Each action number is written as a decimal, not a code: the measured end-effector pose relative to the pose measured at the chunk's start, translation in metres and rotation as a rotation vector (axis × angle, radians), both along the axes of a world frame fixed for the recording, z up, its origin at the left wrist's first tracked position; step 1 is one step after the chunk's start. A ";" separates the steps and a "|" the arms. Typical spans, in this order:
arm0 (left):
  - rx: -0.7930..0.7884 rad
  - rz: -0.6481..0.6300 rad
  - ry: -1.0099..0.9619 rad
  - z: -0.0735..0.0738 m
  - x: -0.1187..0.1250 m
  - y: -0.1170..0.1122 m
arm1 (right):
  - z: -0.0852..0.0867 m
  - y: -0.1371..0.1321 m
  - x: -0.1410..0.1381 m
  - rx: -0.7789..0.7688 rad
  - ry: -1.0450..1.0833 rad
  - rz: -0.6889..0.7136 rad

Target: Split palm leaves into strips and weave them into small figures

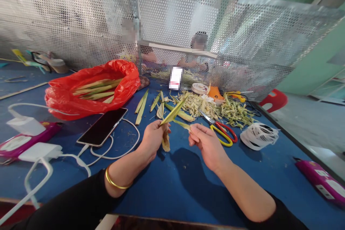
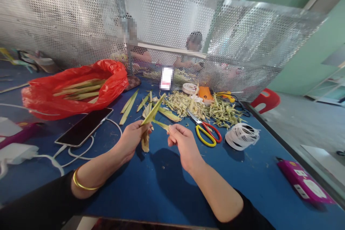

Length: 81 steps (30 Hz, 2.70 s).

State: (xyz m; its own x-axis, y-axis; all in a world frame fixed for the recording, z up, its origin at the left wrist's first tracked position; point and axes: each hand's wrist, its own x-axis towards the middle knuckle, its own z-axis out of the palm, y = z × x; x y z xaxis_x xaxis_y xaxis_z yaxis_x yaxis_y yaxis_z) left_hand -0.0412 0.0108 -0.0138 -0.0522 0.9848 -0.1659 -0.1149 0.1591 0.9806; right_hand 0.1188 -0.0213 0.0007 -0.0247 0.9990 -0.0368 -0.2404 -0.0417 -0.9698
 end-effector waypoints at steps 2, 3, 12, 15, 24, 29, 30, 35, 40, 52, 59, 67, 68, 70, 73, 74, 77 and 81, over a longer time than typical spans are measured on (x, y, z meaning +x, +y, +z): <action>-0.030 -0.034 0.019 0.002 -0.001 0.000 | 0.004 0.002 0.004 -0.030 0.037 0.014; -0.048 -0.064 0.029 0.004 -0.001 -0.001 | 0.006 0.002 0.006 -0.038 0.070 0.029; -0.072 -0.221 0.147 0.001 0.000 -0.002 | 0.027 0.010 0.030 -0.041 0.515 0.018; -0.072 -0.253 0.184 0.000 -0.001 -0.002 | 0.033 0.012 0.040 -0.006 0.589 -0.050; -0.078 -0.258 0.209 0.004 0.000 -0.003 | 0.041 0.015 0.051 0.013 0.654 -0.152; -0.095 -0.427 0.031 0.013 0.004 -0.009 | 0.037 0.014 0.046 0.040 0.492 -0.047; -0.100 -0.464 -0.043 0.015 0.005 -0.011 | 0.036 0.012 0.042 0.044 0.450 0.001; -0.101 -0.385 -0.358 0.018 0.005 -0.009 | 0.029 -0.004 0.021 0.027 0.095 0.277; -0.008 -0.144 -0.493 0.017 -0.005 0.000 | 0.018 -0.008 0.009 -0.014 -0.238 0.279; 0.060 -0.146 -0.522 0.020 -0.013 0.004 | 0.017 -0.007 0.005 -0.080 -0.310 0.244; -0.032 0.094 -0.627 0.015 -0.024 0.019 | 0.027 -0.012 0.013 -0.104 -0.206 0.341; -0.006 -0.006 -0.575 0.016 -0.021 0.015 | 0.025 -0.005 0.020 -0.018 -0.227 0.243; 0.010 -0.059 -0.547 0.016 -0.018 0.012 | 0.023 -0.005 0.017 -0.019 -0.274 0.225; 0.012 -0.115 -0.480 0.017 -0.014 0.008 | 0.017 -0.004 0.011 -0.018 -0.349 0.226; -0.039 -0.103 -0.416 0.017 -0.011 0.005 | 0.010 -0.003 0.006 -0.010 -0.409 0.270; -0.056 -0.096 -0.406 0.017 -0.011 0.005 | 0.009 -0.003 0.005 -0.010 -0.408 0.272; -0.090 -0.098 -0.391 0.018 -0.010 0.005 | 0.007 -0.002 0.004 -0.004 -0.381 0.247; -0.124 -0.140 -0.362 0.015 -0.004 0.001 | 0.004 -0.002 -0.002 0.047 -0.399 0.178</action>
State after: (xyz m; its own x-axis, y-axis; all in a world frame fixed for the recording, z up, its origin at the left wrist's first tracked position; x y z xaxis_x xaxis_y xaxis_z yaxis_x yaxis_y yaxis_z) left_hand -0.0454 0.0116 0.0013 0.1649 0.9495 -0.2669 -0.4180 0.3124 0.8531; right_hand 0.1167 -0.0230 0.0044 -0.1896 0.9813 -0.0329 0.1602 -0.0022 -0.9871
